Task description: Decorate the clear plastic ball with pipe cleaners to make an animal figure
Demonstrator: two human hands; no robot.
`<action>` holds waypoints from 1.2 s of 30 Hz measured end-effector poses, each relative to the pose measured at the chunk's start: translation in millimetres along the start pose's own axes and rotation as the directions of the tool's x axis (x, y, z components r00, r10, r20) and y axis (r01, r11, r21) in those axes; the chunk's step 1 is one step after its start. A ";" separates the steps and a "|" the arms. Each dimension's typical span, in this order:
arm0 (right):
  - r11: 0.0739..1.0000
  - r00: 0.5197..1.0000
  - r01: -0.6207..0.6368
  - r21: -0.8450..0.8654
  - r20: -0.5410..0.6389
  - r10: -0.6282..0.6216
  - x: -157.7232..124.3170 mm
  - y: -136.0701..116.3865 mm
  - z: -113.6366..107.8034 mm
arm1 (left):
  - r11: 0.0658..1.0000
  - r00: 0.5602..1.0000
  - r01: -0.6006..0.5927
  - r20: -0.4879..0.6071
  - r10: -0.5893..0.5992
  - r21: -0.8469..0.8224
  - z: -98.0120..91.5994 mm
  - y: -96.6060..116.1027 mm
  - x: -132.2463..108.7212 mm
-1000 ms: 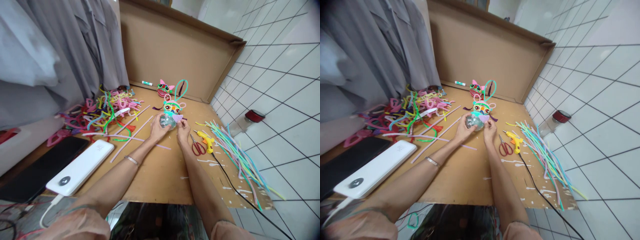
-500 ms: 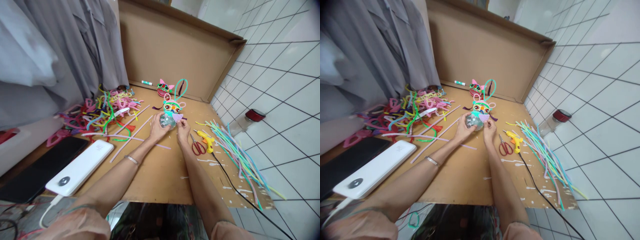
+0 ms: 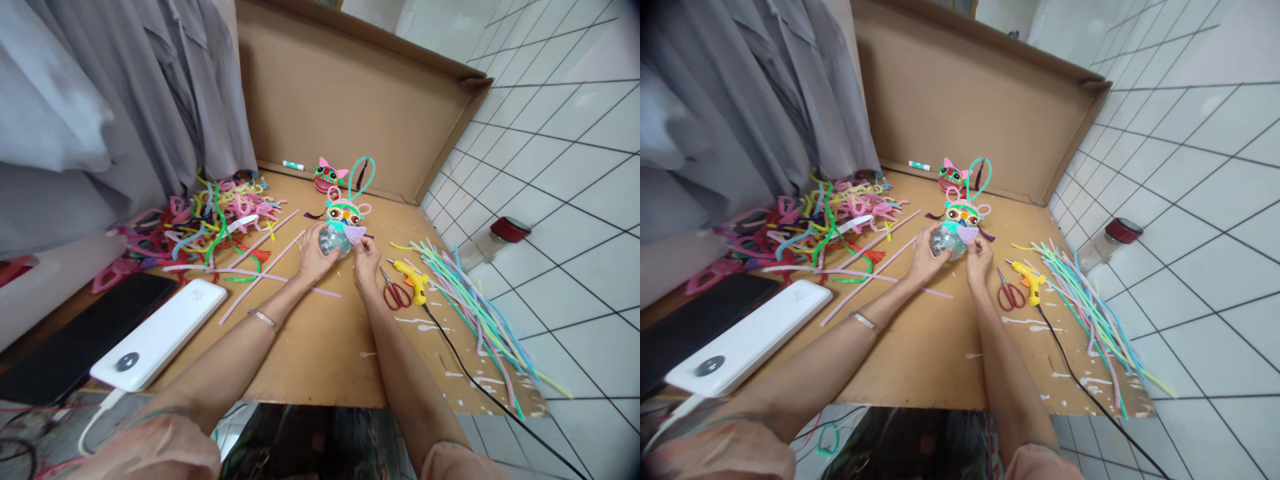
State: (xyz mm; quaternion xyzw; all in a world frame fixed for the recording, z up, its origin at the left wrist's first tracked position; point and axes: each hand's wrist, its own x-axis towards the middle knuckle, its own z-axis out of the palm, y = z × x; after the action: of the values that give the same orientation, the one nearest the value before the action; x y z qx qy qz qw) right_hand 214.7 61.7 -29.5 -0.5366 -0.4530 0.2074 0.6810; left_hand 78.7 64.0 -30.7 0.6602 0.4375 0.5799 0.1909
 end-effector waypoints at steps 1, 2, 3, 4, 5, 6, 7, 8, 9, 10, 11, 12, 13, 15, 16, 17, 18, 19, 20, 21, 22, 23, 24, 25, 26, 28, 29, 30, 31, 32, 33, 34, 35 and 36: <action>1.000 1.000 0.002 -0.001 0.002 -0.002 -0.2 -0.6 0.0 | 1.000 1.000 -0.003 -0.001 0.003 0.001 -0.1 -0.4 0.0; 1.000 1.000 0.005 -0.003 0.004 -0.005 -0.4 -1.2 -0.1 | 1.000 1.000 -0.006 -0.001 0.006 0.002 -0.1 -1.0 0.1; 1.000 1.000 0.010 -0.005 0.005 -0.010 -0.5 -1.9 -0.2 | 1.000 1.000 -0.012 0.001 0.012 0.000 0.0 -1.7 0.1; 1.000 1.000 0.015 -0.007 0.007 -0.015 -0.6 -2.5 -0.3 | 1.000 1.000 -0.021 0.006 0.021 -0.005 0.2 -2.7 0.1; 1.000 1.000 0.020 -0.008 0.009 -0.020 -0.7 -3.0 -0.5 | 0.999 1.000 -0.029 0.010 0.029 -0.012 0.4 -3.6 0.1; 1.000 1.000 0.023 -0.010 0.010 -0.023 -0.7 -3.4 -0.7 | 0.999 0.999 -0.036 0.013 0.036 -0.021 0.7 -4.5 0.2; 1.000 1.000 0.024 -0.014 0.008 -0.024 -0.7 -3.8 -0.8 | 0.999 0.999 -0.042 0.014 0.043 -0.029 0.9 -5.2 0.2; 0.999 1.000 0.024 -0.022 0.004 -0.024 -0.8 -4.2 -1.0 | 0.998 0.999 -0.046 0.013 0.047 -0.035 1.1 -5.7 0.2; 0.999 1.000 0.026 -0.034 -0.001 -0.026 -0.9 -4.5 -1.3 | 0.998 0.999 -0.049 0.012 0.049 -0.038 1.2 -6.0 0.2; 0.999 1.000 0.029 -0.046 -0.007 -0.029 -1.0 -4.9 -1.5 | 0.998 0.999 -0.050 0.012 0.050 -0.037 1.1 -5.9 0.2; 0.998 0.999 0.032 -0.056 -0.010 -0.033 -1.1 -5.3 -1.8 | 0.998 0.999 -0.049 0.014 0.049 -0.035 1.1 -5.7 0.2; 0.997 0.999 0.036 -0.063 -0.010 -0.036 -1.2 -5.7 -2.1 | 0.998 0.999 -0.046 0.017 0.046 -0.033 1.0 -5.4 0.1; 0.997 0.999 0.039 -0.066 -0.005 -0.040 -1.2 -6.0 -2.4 | 0.999 0.999 -0.040 0.021 0.040 -0.031 0.9 -5.1 0.1; 0.997 0.999 0.043 -0.063 0.009 -0.043 -1.0 -6.4 -2.6 | 0.999 1.000 -0.019 0.023 0.020 -0.030 1.1 -4.8 0.1; 0.997 0.999 0.045 -0.060 0.017 -0.044 -0.7 -6.4 -2.5 | 1.000 1.000 -0.009 0.020 0.010 -0.030 1.4 -4.9 0.1; 0.997 0.999 0.047 -0.056 0.023 -0.046 -0.4 -6.3 -2.3 | 1.000 1.000 -0.002 0.015 0.002 -0.030 1.6 -5.1 0.0; 0.998 0.998 0.050 -0.050 0.028 -0.048 -0.2 -6.0 -2.0 | 1.000 1.000 0.001 0.011 0.000 -0.030 1.8 -5.2 -0.2; 0.998 0.998 0.052 -0.043 0.033 -0.051 0.1 -5.8 -1.7 | 1.000 1.000 -0.001 0.007 0.001 -0.030 2.0 -5.2 -0.4; 0.998 0.998 0.054 -0.038 0.036 -0.053 0.2 -5.5 -1.3 | 0.999 1.000 -0.006 0.003 0.007 -0.032 2.0 -5.0 -0.7; 0.998 0.998 0.055 -0.036 0.041 -0.054 0.3 -5.3 -1.0 | 0.999 1.000 -0.015 0.002 0.015 -0.034 1.9 -4.5 -1.0; 0.998 0.998 0.056 -0.036 0.043 -0.054 0.4 -5.1 -0.8 | 0.999 1.000 -0.023 0.002 0.023 -0.037 1.7 -3.7 -1.3; 0.998 0.998 0.056 -0.035 0.043 -0.054 0.4 -4.8 -0.6 | 0.999 1.000 -0.029 0.003 0.029 -0.041 1.4 -2.7 -1.6; 0.998 0.998 0.057 -0.034 0.041 -0.055 0.4 -4.5 -0.5 | 0.999 1.000 -0.031 0.005 0.031 -0.045 1.1 -1.7 -1.8; 0.998 0.998 0.058 -0.032 0.038 -0.057 0.5 -4.1 -0.4 | 0.998 1.000 -0.029 0.005 0.029 -0.049 0.9 -0.6 -1.9; 0.998 0.998 0.061 -0.029 0.035 -0.060 0.7 -3.7 -0.4 | 0.998 1.000 -0.023 0.004 0.024 -0.051 0.7 0.3 -2.0; 0.997 0.997 0.070 -0.032 0.036 -0.069 1.2 -2.4 -0.4 | 0.998 1.000 -0.012 0.003 0.012 -0.054 0.5 1.4 -2.0; 0.997 0.997 0.073 -0.037 0.038 -0.072 1.5 -1.8 -0.4 | 0.998 1.000 -0.008 0.004 0.008 -0.055 0.6 1.6 -2.0; 0.996 0.997 0.074 -0.043 0.039 -0.072 1.8 -1.2 -0.4 | 0.998 1.000 -0.005 0.005 0.005 -0.055 0.8 1.5 -1.9; 0.996 0.997 0.072 -0.045 0.036 -0.070 2.0 -0.8 -0.5 | 0.999 1.000 -0.003 0.006 0.003 -0.055 1.0 1.2 -1.9; 0.997 0.997 0.068 -0.043 0.032 -0.067 2.2 -0.5 -0.6 | 0.999 1.000 0.000 0.007 0.000 -0.054 1.2 0.8 -1.9; 0.997 0.998 0.066 -0.037 0.025 -0.065 2.4 -0.5 -0.8 | 0.999 1.000 0.003 0.007 -0.003 -0.054 1.5 0.2 -1.9; 0.997 0.998 0.065 -0.030 0.020 -0.064 2.6 -0.7 -1.0 | 0.999 1.000 0.005 0.007 -0.005 -0.054 1.8 -0.4 -1.9; 0.997 0.998 0.067 -0.025 0.018 -0.067 2.7 -1.1 -1.4 | 0.999 1.000 0.007 0.007 -0.007 -0.053 2.1 -1.0 -1.8; 0.997 0.997 0.070 -0.023 0.017 -0.070 2.8 -1.5 -1.8 | 0.999 1.000 0.007 0.006 -0.006 -0.053 2.4 -1.6 -1.7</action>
State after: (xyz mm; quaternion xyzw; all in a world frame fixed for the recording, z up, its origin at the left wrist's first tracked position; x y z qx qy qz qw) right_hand 217.4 62.4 -27.0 -0.5266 -0.4796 0.1825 0.6778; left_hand 80.5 64.1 -33.6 0.6554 0.4236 0.5885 0.2114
